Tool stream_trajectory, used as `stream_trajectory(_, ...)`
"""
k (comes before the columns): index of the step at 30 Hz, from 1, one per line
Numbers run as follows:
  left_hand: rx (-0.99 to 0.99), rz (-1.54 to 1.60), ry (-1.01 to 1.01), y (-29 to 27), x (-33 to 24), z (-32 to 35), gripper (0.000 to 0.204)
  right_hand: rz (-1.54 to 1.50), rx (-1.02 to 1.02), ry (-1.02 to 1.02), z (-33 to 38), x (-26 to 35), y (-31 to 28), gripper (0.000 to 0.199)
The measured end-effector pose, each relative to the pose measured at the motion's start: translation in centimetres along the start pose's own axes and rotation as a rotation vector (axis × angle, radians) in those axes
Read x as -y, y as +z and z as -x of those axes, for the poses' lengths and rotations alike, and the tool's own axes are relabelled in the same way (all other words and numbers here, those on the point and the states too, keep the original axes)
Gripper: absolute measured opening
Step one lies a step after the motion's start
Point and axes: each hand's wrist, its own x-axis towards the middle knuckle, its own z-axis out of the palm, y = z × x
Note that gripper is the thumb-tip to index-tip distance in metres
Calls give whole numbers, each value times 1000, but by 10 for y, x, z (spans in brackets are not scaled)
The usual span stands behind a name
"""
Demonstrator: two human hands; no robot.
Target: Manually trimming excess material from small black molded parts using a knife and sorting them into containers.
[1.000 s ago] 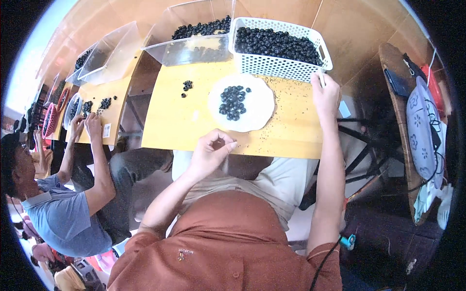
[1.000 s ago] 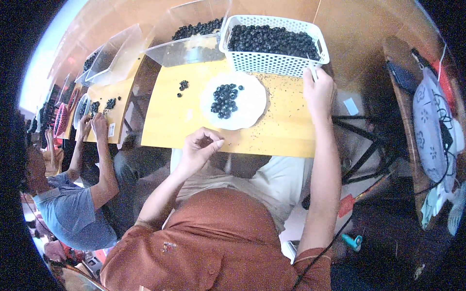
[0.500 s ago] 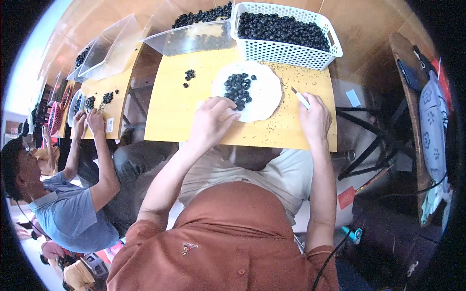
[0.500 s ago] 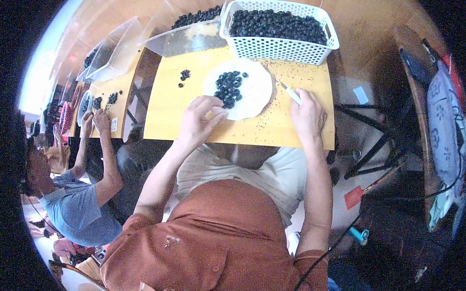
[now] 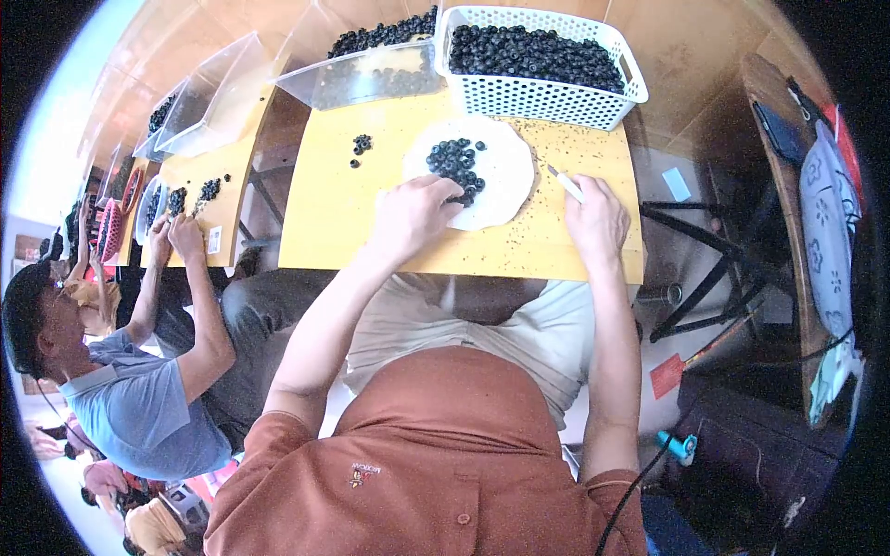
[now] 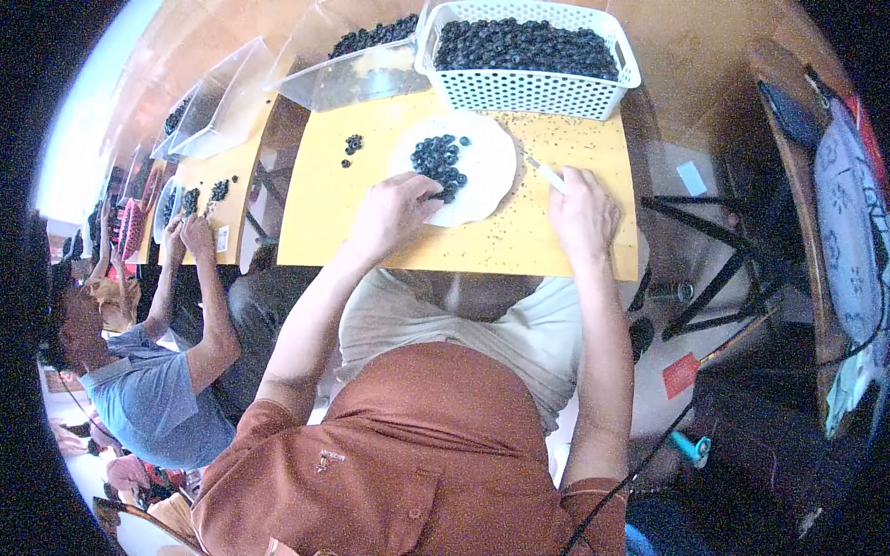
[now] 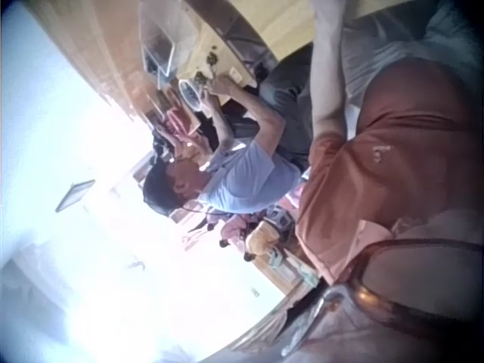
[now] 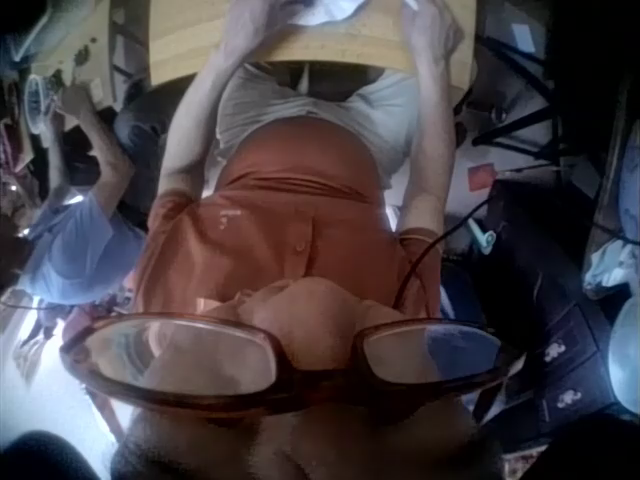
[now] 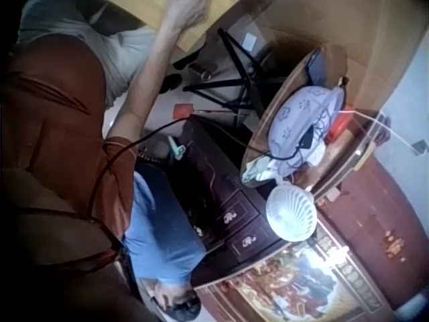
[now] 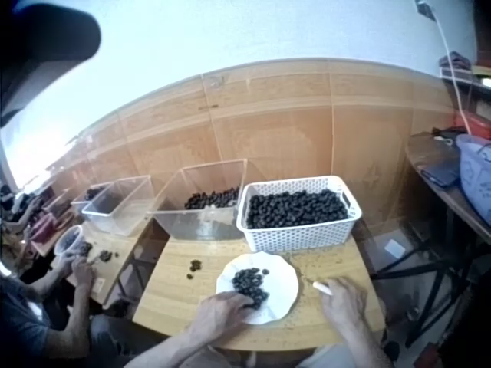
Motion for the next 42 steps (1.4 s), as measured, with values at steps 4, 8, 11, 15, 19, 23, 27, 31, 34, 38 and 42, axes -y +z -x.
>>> stream_trajectory(4, 30, -1, -9, -1, 0, -1, 16, -2, 3, -5, 0, 0, 0, 16)
stream_trajectory(8, -6, 45, 26, -2, 3, 1, 14, -19, -27, -14, 1, 2, -1, 15)
stream_trajectory(11, -19, 39, 69, -3, 4, 3, 14, -8, -8, -22, -1, -1, -1, 18)
stream_trajectory(15, -37, 140, 47, -3, 2, 4, 16, 3, 19, -22, -1, -3, 0, 21)
stream_trajectory(19, -61, 529, -115, -3, 1, 4, 18, -8, -6, -11, -2, 2, -2, 18)
stream_trajectory(23, -55, 698, -193, -7, -8, -1, 21, 3, 3, 13, -2, 4, -3, 18)
stream_trajectory(27, 0, 756, -189, -10, -10, -5, 23, 4, 11, 20, -3, 6, -4, 18)
stream_trajectory(31, 86, 840, -177, -9, -12, -10, 18, 12, 7, 40, -3, 6, -4, 18)
stream_trajectory(34, 106, 940, -178, -5, -9, -12, 16, -23, -47, 9, -2, 4, -1, 18)
stream_trajectory(38, 114, 1173, -212, -2, -5, -14, 17, 2, -37, 12, -3, 7, 0, 17)
stream_trajectory(42, 150, 1399, -264, -4, 0, -16, 20, 48, 3, 31, -5, 9, -1, 15)
